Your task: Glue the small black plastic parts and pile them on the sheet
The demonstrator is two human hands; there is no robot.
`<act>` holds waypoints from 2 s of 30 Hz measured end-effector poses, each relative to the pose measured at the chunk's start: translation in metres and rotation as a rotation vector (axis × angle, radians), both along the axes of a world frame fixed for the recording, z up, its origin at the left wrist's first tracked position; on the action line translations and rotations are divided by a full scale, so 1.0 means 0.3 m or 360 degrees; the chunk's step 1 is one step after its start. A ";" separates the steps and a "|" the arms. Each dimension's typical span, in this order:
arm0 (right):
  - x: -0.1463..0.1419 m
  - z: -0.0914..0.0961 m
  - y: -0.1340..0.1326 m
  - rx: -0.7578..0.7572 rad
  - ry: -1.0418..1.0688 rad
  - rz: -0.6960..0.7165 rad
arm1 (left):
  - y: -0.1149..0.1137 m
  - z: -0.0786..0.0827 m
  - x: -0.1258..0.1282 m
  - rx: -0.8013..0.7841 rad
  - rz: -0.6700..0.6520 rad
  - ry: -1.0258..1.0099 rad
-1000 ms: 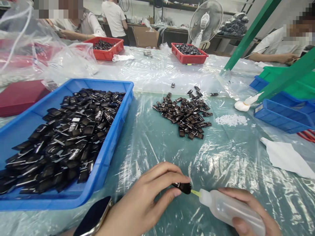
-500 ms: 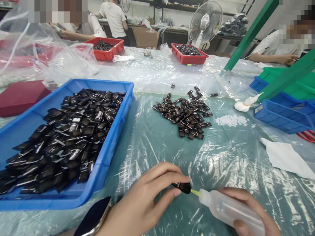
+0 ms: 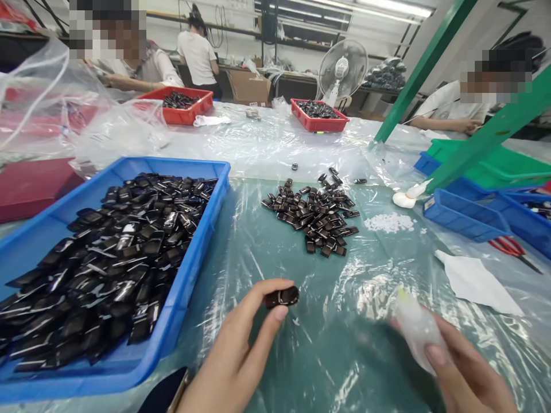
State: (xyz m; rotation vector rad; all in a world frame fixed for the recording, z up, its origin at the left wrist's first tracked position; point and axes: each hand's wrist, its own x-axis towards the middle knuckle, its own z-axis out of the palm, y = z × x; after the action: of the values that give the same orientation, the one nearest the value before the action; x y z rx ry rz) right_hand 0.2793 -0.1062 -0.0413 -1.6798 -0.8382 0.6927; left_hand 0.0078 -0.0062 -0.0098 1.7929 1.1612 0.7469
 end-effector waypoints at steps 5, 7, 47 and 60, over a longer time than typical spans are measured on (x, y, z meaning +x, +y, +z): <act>0.043 0.036 0.170 0.0087 -0.0150 0.0275 | 0.015 -0.017 -0.001 0.0028 0.0121 -0.0082; 0.026 0.028 0.209 0.0087 -0.0235 0.0293 | 0.012 -0.013 -0.003 0.0045 0.0083 -0.0063; -0.350 0.104 0.157 0.0134 0.1194 0.0618 | -0.001 0.007 0.017 0.1082 -0.0483 0.0138; -0.342 0.083 0.149 0.0158 0.1313 0.0733 | -0.003 0.002 0.014 0.1195 -0.0569 0.0125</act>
State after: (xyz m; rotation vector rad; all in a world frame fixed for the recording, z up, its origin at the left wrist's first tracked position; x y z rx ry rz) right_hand 0.1768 -0.0615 -0.0164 -0.9513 -0.6281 1.4965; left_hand 0.0120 -0.0072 -0.0091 2.5763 0.5920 0.9743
